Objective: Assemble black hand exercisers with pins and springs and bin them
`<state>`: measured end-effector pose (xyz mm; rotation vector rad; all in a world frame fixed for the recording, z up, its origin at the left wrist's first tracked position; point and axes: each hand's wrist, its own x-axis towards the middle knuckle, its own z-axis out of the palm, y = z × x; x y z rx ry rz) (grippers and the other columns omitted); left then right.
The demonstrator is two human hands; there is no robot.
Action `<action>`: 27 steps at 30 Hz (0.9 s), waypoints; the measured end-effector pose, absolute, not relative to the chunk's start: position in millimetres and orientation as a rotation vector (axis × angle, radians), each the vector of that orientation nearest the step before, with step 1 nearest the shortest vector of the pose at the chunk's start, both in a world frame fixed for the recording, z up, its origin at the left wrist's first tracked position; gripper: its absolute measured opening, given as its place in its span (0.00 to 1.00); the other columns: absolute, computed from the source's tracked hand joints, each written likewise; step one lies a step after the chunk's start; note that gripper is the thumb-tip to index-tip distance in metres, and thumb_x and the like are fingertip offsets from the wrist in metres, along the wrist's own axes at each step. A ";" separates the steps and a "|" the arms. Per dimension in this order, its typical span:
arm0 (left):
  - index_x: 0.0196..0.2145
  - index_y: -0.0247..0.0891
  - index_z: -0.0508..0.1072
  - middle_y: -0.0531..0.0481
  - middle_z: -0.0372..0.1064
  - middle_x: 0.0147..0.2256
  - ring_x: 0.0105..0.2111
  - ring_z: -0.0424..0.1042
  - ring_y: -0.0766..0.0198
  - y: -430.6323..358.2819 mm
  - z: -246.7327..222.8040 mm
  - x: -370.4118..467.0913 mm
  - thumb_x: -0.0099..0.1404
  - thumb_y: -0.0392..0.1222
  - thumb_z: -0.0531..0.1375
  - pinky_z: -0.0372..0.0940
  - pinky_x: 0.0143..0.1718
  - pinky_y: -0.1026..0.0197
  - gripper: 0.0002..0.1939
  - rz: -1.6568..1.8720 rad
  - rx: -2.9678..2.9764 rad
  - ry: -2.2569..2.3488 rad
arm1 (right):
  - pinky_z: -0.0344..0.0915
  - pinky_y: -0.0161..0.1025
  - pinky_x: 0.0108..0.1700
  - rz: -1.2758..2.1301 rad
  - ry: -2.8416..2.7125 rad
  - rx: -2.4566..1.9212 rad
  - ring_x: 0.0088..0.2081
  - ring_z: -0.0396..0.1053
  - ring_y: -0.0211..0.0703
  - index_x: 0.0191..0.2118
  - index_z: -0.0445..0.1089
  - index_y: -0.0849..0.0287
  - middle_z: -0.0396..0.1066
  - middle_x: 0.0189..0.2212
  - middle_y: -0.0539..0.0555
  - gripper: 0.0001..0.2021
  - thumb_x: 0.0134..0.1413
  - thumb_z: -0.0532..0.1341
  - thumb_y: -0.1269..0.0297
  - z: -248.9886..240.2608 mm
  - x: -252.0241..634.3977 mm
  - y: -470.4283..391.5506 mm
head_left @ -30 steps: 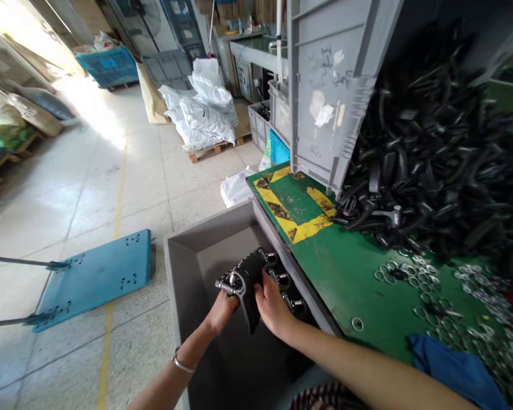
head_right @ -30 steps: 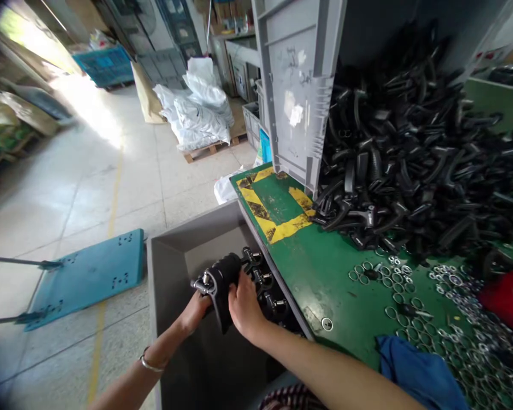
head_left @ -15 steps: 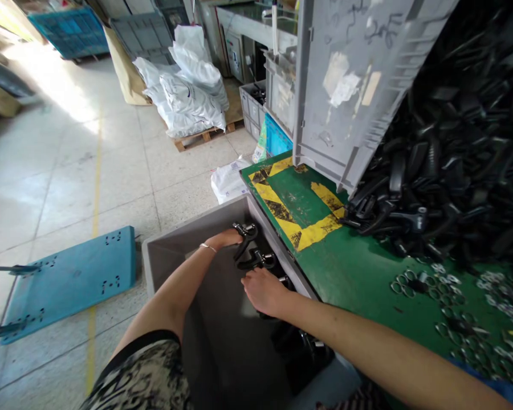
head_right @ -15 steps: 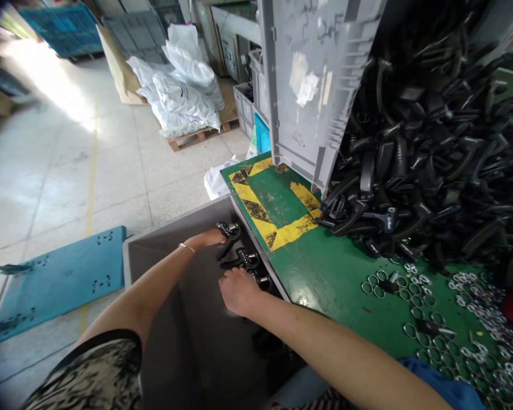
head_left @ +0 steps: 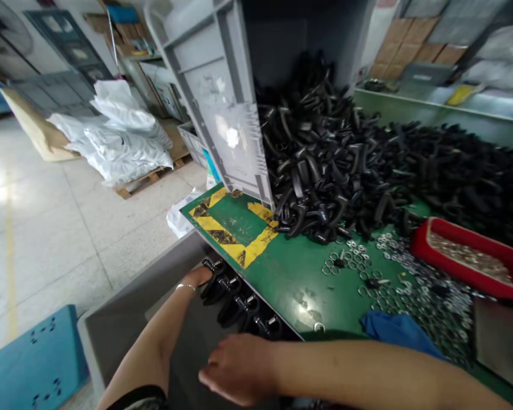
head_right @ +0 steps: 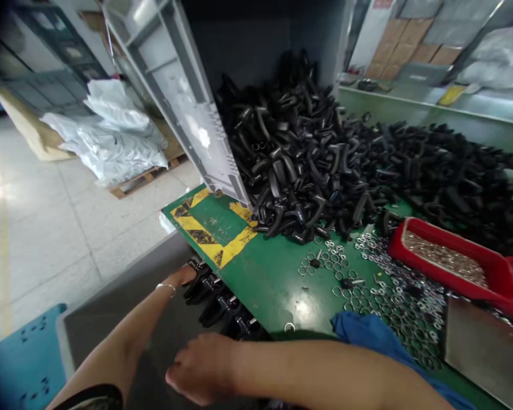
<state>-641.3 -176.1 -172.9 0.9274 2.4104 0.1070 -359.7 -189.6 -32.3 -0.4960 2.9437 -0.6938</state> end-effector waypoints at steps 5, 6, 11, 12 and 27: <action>0.47 0.24 0.73 0.24 0.71 0.47 0.53 0.70 0.35 -196.7 -134.8 -609.5 0.62 0.39 0.59 0.64 0.51 0.40 0.18 0.220 0.886 2.672 | 0.53 0.48 0.65 -0.542 3.196 0.003 0.67 0.52 0.49 0.68 0.54 0.58 0.57 0.67 0.54 0.23 0.70 0.49 0.65 -15.7 -213.5 -168.5; 0.52 0.25 0.69 0.25 0.68 0.52 0.56 0.67 0.38 -204.2 -125.9 -597.9 0.65 0.40 0.56 0.62 0.55 0.41 0.21 0.308 0.915 2.729 | 0.49 0.50 0.67 -0.475 3.213 0.109 0.69 0.47 0.50 0.69 0.51 0.58 0.53 0.69 0.53 0.25 0.71 0.49 0.64 -19.1 -191.7 -162.6; 0.52 0.37 0.70 0.40 0.68 0.55 0.60 0.63 0.53 -221.9 -64.6 -502.2 0.69 0.38 0.53 0.55 0.63 0.45 0.15 1.351 1.593 2.592 | 0.47 0.54 0.68 -0.325 3.189 0.337 0.70 0.43 0.54 0.70 0.50 0.54 0.43 0.71 0.59 0.35 0.64 0.54 0.43 -38.2 -150.4 -149.2; 0.50 0.39 0.72 0.42 0.69 0.53 0.58 0.65 0.54 -216.1 -51.4 -477.9 0.69 0.36 0.53 0.56 0.62 0.45 0.14 1.461 1.728 2.445 | 0.47 0.55 0.67 -0.310 3.199 0.356 0.70 0.43 0.54 0.70 0.50 0.52 0.42 0.72 0.60 0.36 0.62 0.55 0.42 -39.9 -149.2 -147.0; 0.53 0.33 0.73 0.35 0.68 0.43 0.46 0.66 0.50 -32.2 -17.5 -310.3 0.69 0.30 0.48 0.62 0.50 0.48 0.20 0.555 2.163 2.293 | 0.63 0.50 0.59 -0.074 3.236 1.022 0.65 0.56 0.51 0.63 0.64 0.47 0.61 0.65 0.51 0.22 0.64 0.56 0.65 -15.5 -10.1 -160.7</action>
